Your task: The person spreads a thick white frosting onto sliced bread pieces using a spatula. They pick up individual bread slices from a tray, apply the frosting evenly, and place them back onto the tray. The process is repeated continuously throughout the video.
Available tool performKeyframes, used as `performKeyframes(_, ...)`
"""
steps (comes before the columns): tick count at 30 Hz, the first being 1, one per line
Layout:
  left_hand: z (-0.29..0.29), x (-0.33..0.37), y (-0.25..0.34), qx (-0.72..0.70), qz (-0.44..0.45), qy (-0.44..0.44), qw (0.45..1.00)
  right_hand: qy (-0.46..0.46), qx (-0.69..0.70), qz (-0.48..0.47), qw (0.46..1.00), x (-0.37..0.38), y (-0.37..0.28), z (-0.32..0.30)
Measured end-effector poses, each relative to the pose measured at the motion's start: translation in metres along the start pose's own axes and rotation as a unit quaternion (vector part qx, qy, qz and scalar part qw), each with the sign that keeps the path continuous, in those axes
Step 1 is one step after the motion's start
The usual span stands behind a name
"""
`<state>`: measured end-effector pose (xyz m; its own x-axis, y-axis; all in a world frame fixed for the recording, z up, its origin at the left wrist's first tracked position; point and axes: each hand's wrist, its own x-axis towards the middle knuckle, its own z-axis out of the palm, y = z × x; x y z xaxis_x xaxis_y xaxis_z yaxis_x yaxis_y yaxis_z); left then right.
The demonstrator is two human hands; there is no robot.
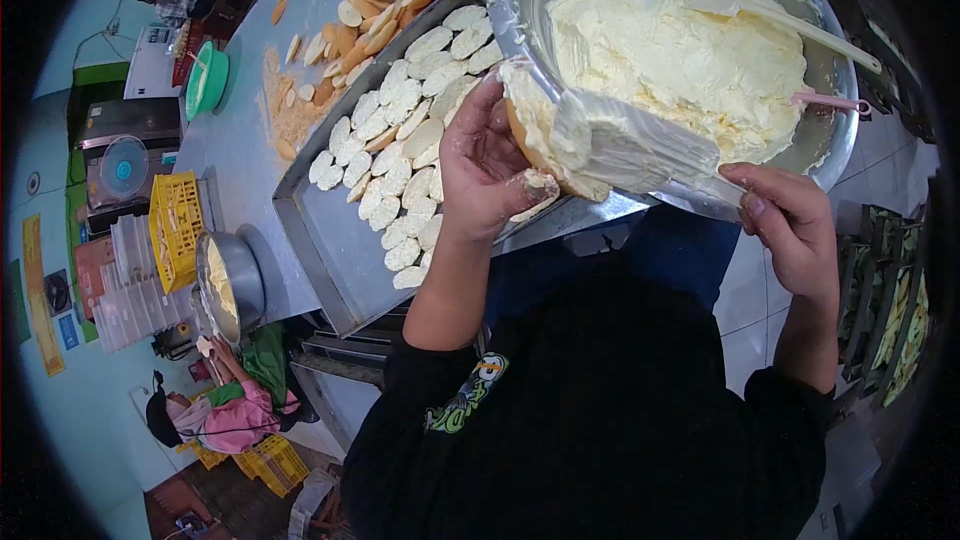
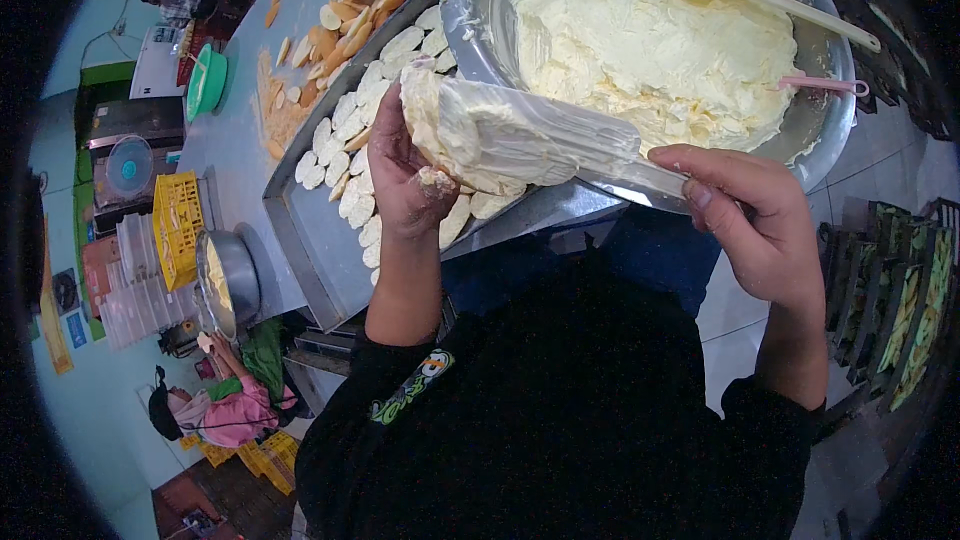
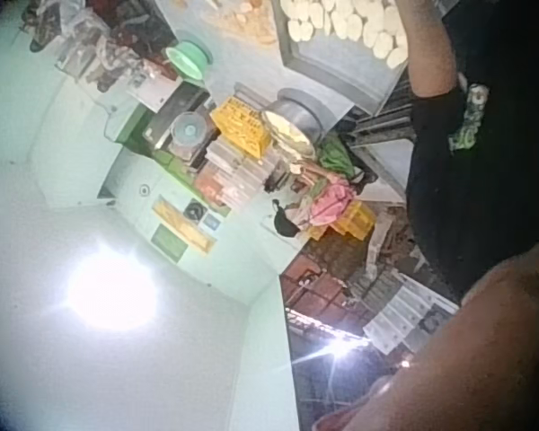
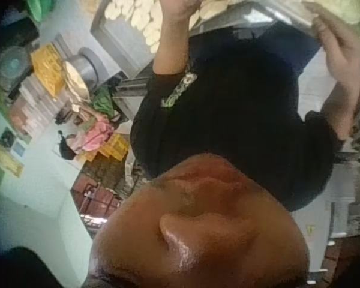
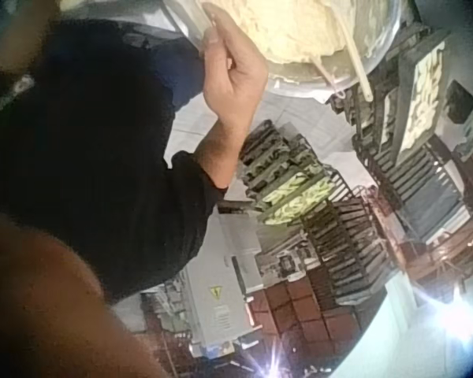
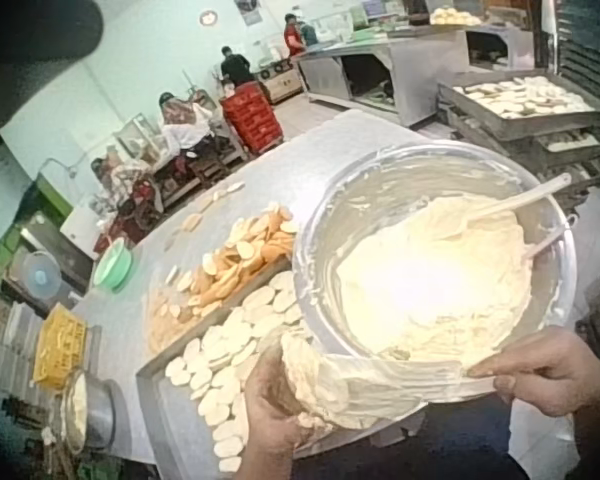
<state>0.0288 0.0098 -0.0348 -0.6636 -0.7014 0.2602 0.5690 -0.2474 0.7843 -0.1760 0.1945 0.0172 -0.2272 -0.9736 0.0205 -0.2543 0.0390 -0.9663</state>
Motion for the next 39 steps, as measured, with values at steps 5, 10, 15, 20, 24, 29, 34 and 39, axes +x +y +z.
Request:
performKeyframes(5,0.003,0.0,0.003,0.049,-0.064,0.026,0.996,0.005,0.001,-0.028,1.0,0.0,0.005,-0.001)
performKeyframes(10,0.0,0.002,0.001,0.022,-0.062,-0.006,0.998,0.015,-0.011,-0.014,1.0,0.0,0.004,-0.002)
performKeyframes(15,0.001,0.002,0.003,0.033,-0.074,-0.008,0.997,-0.025,-0.001,0.001,1.0,0.0,0.005,-0.007)
performKeyframes(20,0.0,0.001,-0.001,-0.023,-0.063,0.016,0.998,0.024,-0.044,-0.051,0.997,0.002,0.008,-0.003)
performKeyframes(24,-0.001,0.002,-0.002,-0.034,-0.009,0.011,0.999,0.086,-0.172,-0.097,0.977,0.002,0.002,0.004)
performKeyframes(29,0.002,0.001,0.001,-0.039,-0.007,0.029,0.999,0.111,-0.332,-0.165,0.922,-0.001,0.003,0.003)
performKeyframes(34,0.002,0.001,0.0,-0.047,-0.027,0.022,0.998,0.112,-0.409,-0.224,0.878,0.003,0.002,0.0)
performKeyframes(39,0.007,0.003,0.004,-0.019,-0.097,0.037,0.994,0.121,-0.457,-0.272,0.838,0.003,-0.002,-0.007)
